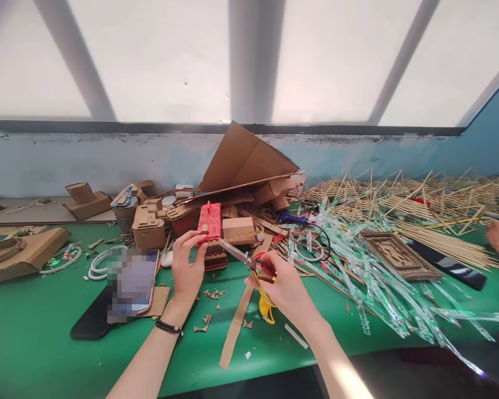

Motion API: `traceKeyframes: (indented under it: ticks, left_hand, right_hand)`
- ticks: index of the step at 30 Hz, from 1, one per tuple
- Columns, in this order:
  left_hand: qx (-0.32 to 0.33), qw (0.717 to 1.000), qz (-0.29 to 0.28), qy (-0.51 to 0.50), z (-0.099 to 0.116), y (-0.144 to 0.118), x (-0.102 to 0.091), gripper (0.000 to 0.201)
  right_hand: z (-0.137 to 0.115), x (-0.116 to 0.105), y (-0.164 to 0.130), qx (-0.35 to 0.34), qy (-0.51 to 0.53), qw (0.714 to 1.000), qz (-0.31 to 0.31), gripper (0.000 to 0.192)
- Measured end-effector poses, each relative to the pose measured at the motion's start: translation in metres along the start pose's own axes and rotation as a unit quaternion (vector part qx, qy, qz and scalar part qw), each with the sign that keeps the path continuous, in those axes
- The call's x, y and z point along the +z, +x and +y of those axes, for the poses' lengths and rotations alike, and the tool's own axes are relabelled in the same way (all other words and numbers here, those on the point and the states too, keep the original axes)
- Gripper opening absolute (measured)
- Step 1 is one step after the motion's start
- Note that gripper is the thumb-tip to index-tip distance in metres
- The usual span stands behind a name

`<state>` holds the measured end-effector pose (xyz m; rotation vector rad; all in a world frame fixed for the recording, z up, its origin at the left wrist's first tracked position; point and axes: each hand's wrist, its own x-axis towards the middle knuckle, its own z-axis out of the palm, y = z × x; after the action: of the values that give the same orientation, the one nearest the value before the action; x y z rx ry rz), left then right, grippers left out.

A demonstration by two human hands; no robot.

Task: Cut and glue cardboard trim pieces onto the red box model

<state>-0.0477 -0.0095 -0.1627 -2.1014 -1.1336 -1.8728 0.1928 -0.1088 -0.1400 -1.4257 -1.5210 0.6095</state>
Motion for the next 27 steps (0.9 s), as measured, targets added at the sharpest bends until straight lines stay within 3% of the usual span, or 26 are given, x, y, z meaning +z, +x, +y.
traceKeyframes:
  ticks: [3,6,13,18,27]
  left_hand:
    - [-0.023,1.000,0.008,-0.007,0.001,0.000,0.000,0.018]
    - [-0.038,0.999,0.014,-0.012,0.001,-0.001,-0.001,0.016]
    - [-0.055,0.998,0.020,-0.016,0.002,0.000,0.000,0.014]
    - [-0.064,0.997,0.023,-0.023,0.003,0.001,-0.001,0.015]
    - [-0.062,0.998,0.014,-0.025,0.001,0.000,0.001,0.017]
  right_hand:
    - [0.000,-0.003,0.002,0.001,-0.038,0.997,-0.067,0.028]
    - [0.012,-0.002,0.004,0.017,-0.051,0.994,-0.094,0.030]
    - [0.035,0.008,0.009,0.060,-0.035,0.996,-0.049,0.039]
    - [0.034,0.013,0.012,0.058,0.018,0.996,-0.070,0.039]
    - [0.041,0.007,0.015,0.078,0.007,0.994,-0.072,0.044]
